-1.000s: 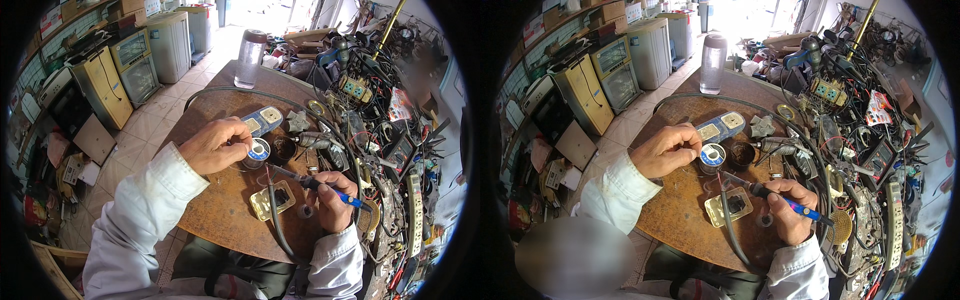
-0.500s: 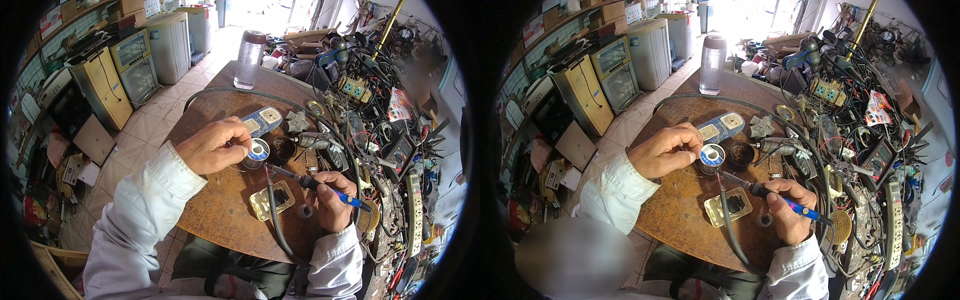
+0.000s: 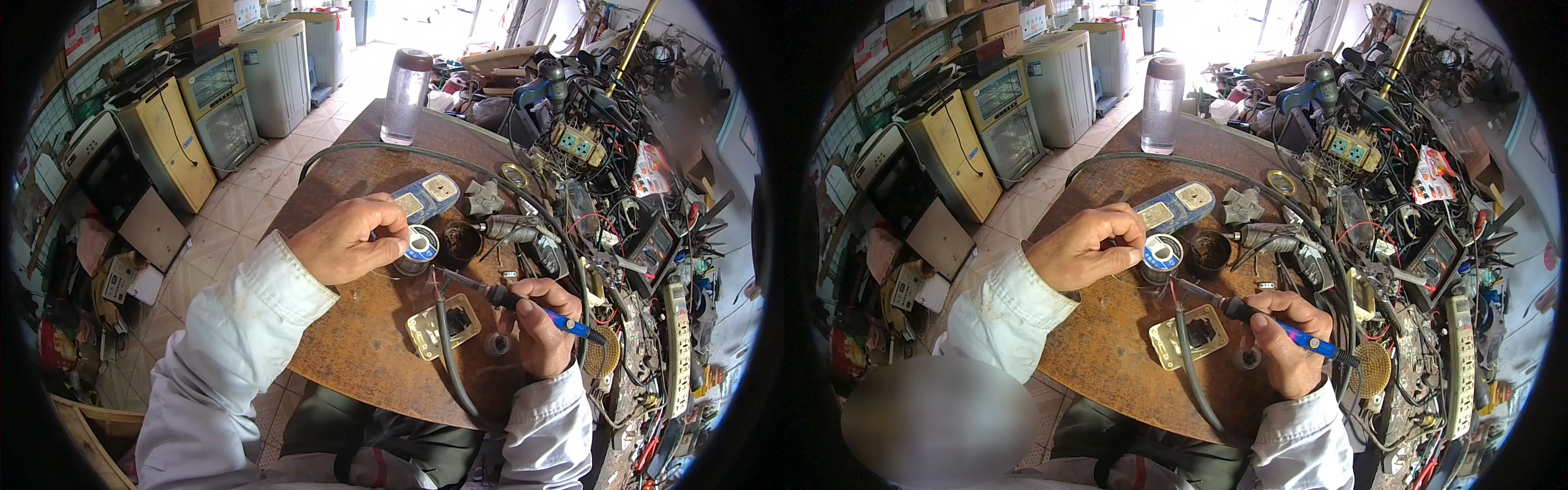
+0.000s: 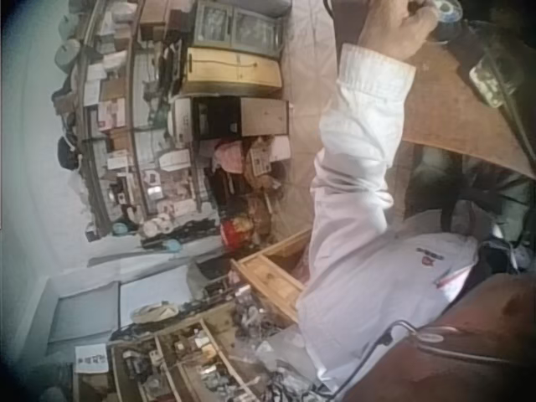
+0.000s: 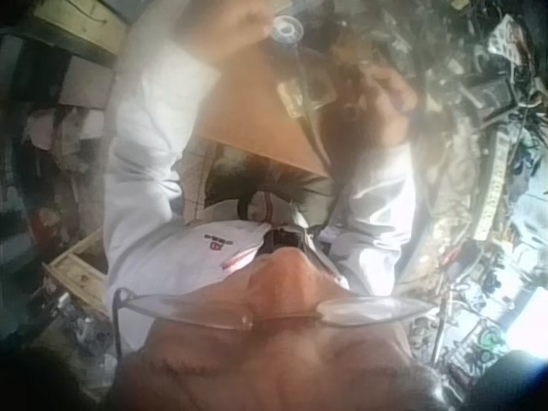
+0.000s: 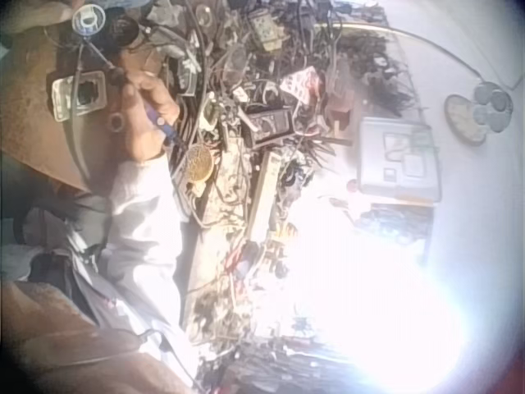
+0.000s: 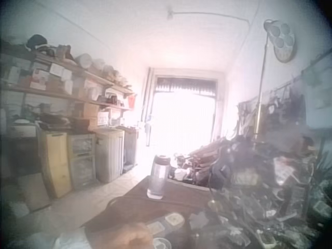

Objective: The person uses a soldering iron and solder wire to tin and join two exposed wire ends on a cluttered workbench. The person holds the wires steady with one hand while applying heat and solder with the other, then inspects the joint.

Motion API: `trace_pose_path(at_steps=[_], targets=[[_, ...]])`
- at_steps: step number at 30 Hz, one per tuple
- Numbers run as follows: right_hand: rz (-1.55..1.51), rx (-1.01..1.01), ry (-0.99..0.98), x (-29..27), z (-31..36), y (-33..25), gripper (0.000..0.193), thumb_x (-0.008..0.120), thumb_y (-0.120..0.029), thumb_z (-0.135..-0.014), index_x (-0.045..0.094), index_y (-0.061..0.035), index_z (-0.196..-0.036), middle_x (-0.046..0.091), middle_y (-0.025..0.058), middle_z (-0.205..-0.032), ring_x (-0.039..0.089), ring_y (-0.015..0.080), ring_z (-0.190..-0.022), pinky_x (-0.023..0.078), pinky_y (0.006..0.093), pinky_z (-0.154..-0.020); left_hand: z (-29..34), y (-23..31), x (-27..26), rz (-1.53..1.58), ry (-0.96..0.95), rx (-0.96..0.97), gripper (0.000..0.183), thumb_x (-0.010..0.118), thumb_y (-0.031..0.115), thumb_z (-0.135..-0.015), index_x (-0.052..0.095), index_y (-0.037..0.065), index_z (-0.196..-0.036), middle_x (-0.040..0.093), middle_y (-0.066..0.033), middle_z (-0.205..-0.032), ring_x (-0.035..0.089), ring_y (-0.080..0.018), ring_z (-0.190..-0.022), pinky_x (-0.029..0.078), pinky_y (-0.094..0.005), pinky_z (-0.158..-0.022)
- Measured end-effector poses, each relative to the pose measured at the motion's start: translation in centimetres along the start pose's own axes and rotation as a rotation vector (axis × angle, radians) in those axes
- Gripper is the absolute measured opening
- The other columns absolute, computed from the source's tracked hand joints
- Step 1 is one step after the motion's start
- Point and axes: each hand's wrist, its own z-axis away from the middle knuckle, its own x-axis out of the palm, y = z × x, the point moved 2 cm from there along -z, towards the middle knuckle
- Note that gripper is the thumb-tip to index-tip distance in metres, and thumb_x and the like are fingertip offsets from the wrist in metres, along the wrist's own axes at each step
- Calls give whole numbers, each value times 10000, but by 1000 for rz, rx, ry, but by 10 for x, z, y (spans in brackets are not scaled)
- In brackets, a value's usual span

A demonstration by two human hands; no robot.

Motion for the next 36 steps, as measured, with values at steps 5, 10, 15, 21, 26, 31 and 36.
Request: trace_pose_path(at_steps=[5, 10, 15, 21, 26, 31, 36], targets=[[3, 5, 0, 1, 1, -1, 226, 679, -75, -850, 651, 72, -1019, 694, 155, -901, 627, 162, -629, 517, 274, -575, -1, -1, 2, -3, 14, 23, 157, 647, 139, -929, 614, -14, -918, 549, -59, -857, 518, -144, -793, 434, -313, -722], [25, 10, 7, 1, 1, -2, 232, 685, -90, -854, 651, 70, -1018, 695, 143, -886, 628, 159, -631, 511, 273, -582, 0, -1, 3, -19, 21, 11, 196, 638, 182, -945, 625, -12, -923, 553, -63, -841, 520, -145, -774, 435, -318, -702], [19, 4, 1, 2, 1, -2, 235, 690, -96, -856, 650, 70, -1019, 695, 140, -878, 629, 158, -634, 511, 274, -584, 0, -2, 3, -45, 11, 27, 219, 643, 206, -943, 632, -11, -920, 560, -68, -832, 528, -150, -776, 438, -325, -706], [15, 10, -10, 1, 1, -2, 226, 683, -87, -862, 650, 70, -1022, 692, 141, -875, 627, 159, -640, 513, 275, -592, -1, -1, 4, -60, 17, 15, 227, 648, 212, -943, 635, -14, -923, 577, -80, -841, 551, -162, -780, 446, -332, -711], [0, 8, -6, 2, 1, -2, 232, 683, -92, -866, 649, 72, -1027, 691, 139, -869, 627, 157, -648, 516, 276, -593, -1, 0, 4, -72, 19, 5, 197, 652, 180, -940, 635, -15, -921, 585, -85, -850, 565, -165, -781, 456, -330, -711], [9, -3, -16, 3, 0, -2, 231, 685, -90, -866, 651, 71, -1028, 692, 139, -882, 627, 152, -654, 519, 273, -588, -1, -2, 5, -66, 26, 13, 184, 655, 167, -938, 634, -15, -920, 585, -84, -850, 566, -163, -782, 459, -328, -712], [-8, 8, -4, 2, 1, -2, 231, 687, -84, -863, 650, 72, -1028, 693, 139, -897, 628, 150, -654, 525, 272, -589, -1, -3, 6, -70, 29, 9, 190, 655, 175, -939, 632, -12, -917, 583, -83, -850, 564, -163, -783, 458, -330, -711]])
